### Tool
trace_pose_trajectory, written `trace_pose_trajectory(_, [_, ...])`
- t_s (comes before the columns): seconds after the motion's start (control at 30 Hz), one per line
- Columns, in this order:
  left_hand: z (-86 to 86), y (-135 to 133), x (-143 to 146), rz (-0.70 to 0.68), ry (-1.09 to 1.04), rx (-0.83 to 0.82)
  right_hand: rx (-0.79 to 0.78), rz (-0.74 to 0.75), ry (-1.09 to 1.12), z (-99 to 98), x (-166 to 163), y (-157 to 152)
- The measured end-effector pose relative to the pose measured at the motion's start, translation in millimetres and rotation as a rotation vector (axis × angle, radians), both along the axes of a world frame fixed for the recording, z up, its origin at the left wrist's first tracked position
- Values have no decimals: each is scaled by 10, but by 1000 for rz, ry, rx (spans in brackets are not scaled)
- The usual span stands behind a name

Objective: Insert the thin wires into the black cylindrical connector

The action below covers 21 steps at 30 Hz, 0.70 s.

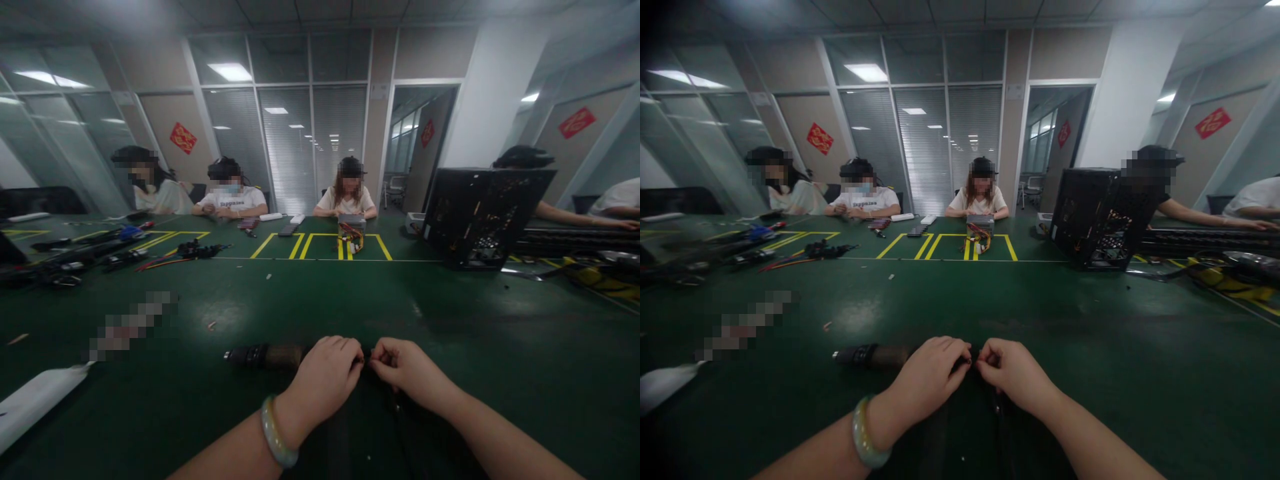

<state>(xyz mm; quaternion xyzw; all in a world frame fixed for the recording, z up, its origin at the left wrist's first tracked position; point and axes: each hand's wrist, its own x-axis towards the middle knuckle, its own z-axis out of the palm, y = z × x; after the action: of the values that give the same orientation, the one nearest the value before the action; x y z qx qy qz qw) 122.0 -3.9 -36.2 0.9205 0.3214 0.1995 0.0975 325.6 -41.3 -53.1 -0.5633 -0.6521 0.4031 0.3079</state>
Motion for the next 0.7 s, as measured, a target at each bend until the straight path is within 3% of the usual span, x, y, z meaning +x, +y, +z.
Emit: trace_pose_trajectory(0.7, [12,3,-2,-32,27,48,21,12,-59,0,13,2])
